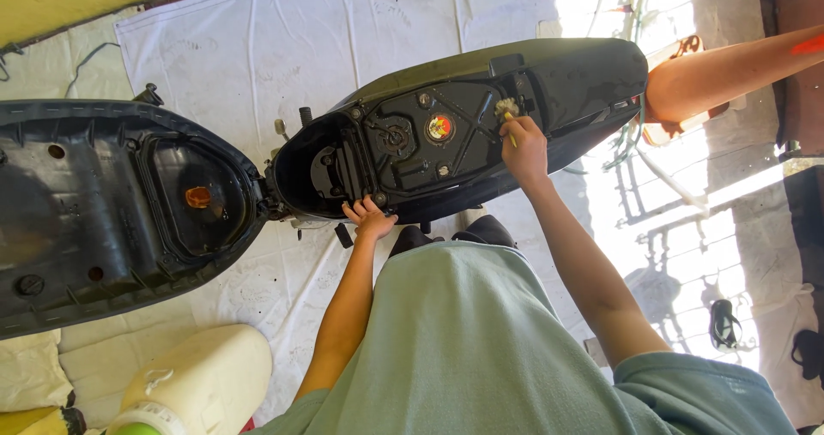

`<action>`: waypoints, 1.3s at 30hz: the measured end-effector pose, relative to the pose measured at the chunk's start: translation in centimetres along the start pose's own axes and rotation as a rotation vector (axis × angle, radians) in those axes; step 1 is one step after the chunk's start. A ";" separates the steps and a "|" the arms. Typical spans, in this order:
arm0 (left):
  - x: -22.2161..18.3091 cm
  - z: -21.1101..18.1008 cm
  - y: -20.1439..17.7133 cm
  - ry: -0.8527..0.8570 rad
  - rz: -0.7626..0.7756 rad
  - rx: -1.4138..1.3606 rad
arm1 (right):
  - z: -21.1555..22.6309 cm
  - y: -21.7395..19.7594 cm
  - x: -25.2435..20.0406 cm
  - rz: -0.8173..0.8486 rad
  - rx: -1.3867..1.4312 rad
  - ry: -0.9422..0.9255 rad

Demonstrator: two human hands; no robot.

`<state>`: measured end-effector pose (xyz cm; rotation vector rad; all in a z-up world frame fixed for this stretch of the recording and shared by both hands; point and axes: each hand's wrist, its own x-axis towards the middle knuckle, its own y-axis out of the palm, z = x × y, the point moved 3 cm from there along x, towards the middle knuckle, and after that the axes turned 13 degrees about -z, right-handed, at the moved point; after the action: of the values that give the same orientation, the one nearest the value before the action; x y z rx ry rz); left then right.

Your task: The person scrubs the inside of a motorcycle's open seat compartment with a brush, then rinses the area with a water hose, and finally scrubs the compartment again with the brush.

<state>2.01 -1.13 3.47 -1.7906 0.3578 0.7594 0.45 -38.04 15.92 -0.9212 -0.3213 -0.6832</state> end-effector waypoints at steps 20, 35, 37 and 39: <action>2.0 1.3 2.1 -0.017 -0.051 -0.031 | 0.7 -2.1 4.0 -0.140 0.035 0.023; 1.7 1.5 2.6 0.023 -0.088 -0.036 | 8.1 2.2 -7.8 0.107 0.025 -0.161; 1.7 1.5 2.6 0.034 -0.102 -0.041 | 8.8 1.6 -8.3 0.122 0.045 -0.180; 1.7 1.6 2.6 0.053 -0.115 -0.033 | 8.2 0.8 -8.0 0.118 0.042 -0.146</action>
<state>1.29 -0.33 0.14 -1.8480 0.2755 0.6412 -4.74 -27.80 15.90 -0.9445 -0.4056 -0.5000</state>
